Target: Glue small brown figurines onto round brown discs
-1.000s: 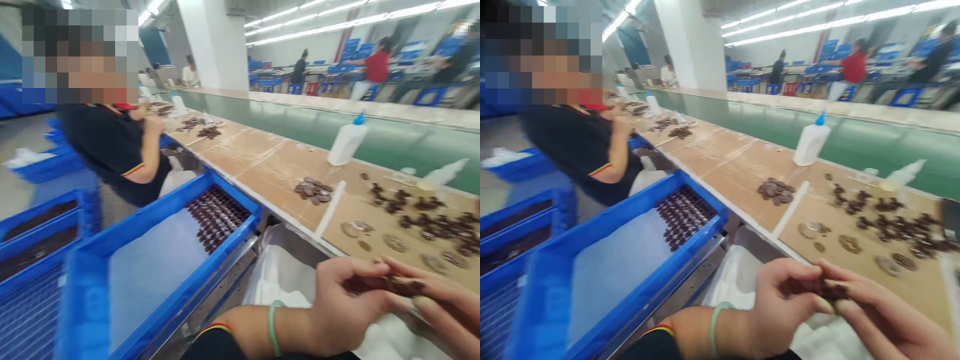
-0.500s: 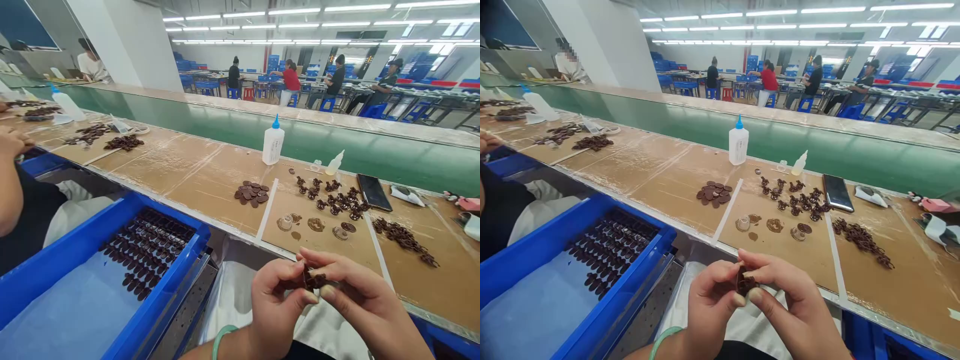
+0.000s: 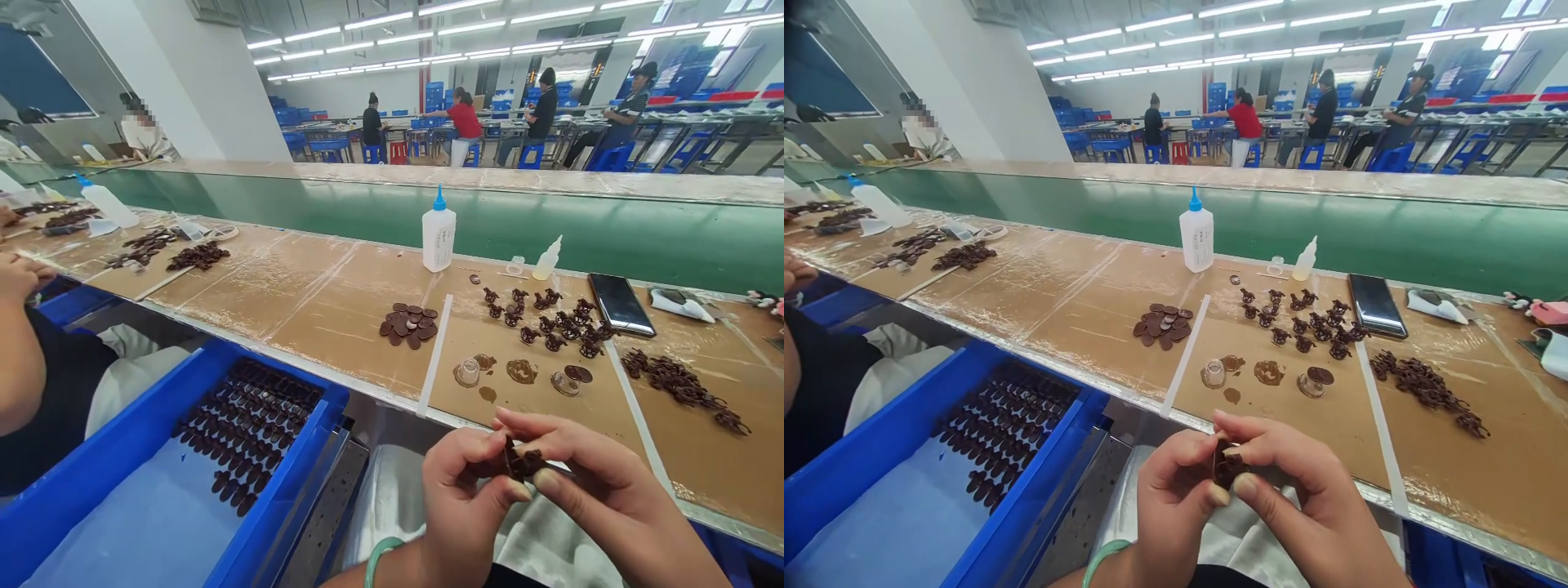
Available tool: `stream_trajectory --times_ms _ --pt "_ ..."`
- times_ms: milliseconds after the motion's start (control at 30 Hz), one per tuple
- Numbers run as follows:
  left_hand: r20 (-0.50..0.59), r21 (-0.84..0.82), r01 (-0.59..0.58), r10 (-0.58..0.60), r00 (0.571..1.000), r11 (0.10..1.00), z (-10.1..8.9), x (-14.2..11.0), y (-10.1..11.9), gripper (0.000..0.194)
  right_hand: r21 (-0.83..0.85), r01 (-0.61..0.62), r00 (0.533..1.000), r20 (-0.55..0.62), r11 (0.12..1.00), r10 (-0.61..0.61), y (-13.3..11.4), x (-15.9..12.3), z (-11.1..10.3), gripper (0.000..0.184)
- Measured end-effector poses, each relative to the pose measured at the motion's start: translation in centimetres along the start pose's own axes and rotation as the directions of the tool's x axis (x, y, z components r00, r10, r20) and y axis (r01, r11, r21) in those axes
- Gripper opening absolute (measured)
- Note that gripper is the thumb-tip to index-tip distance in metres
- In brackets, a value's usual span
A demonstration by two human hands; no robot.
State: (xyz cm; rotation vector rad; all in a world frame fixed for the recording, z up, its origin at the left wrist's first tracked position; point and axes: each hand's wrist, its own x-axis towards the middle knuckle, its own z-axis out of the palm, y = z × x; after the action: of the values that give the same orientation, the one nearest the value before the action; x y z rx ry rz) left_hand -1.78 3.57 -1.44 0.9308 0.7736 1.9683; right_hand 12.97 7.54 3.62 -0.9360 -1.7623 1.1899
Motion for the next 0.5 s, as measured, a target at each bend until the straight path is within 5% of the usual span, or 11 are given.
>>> stream_trajectory --times_ms 500 --pt "0.039 0.094 -0.024 0.020 0.999 0.995 -0.5 0.5 -1.6 0.027 -0.049 -0.052 0.999 0.003 0.997 0.052 1.0 -0.2 -0.8 0.008"
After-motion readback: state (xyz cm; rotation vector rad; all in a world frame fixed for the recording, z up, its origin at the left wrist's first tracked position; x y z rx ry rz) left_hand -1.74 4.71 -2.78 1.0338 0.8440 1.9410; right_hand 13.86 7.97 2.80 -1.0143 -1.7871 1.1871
